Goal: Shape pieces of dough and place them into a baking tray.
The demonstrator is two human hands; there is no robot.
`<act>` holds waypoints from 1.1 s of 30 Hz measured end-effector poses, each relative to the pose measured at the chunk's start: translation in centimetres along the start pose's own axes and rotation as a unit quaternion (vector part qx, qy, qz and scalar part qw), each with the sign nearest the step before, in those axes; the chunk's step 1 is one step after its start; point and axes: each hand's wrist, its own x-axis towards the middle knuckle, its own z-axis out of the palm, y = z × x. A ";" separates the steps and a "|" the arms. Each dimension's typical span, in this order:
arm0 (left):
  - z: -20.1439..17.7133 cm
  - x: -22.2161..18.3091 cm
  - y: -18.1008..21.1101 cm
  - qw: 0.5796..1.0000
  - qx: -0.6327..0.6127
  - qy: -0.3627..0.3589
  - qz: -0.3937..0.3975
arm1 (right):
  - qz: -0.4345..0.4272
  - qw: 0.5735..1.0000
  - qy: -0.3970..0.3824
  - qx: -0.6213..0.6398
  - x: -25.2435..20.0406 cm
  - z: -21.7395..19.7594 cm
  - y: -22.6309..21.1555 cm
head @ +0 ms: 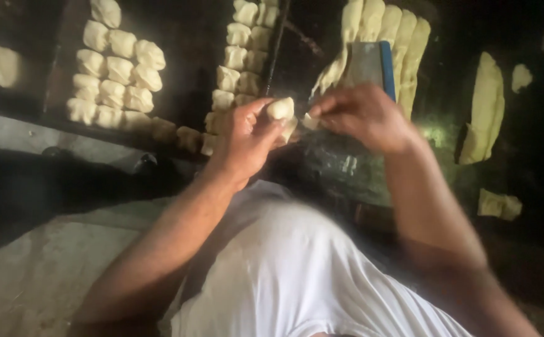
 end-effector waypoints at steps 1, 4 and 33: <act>0.1 0.1 0.2 1.000 0.000 0.005 0.003 | -0.003 1.000 -0.004 -0.001 -1.1 1.2 0.0; 0.8 -0.4 1.1 1.000 0.006 0.011 0.004 | -0.005 0.978 0.083 0.193 -3.8 5.0 -0.4; -9.0 0.8 3.9 0.971 0.164 0.098 0.143 | -0.006 0.935 0.143 -0.323 24.6 0.5 0.7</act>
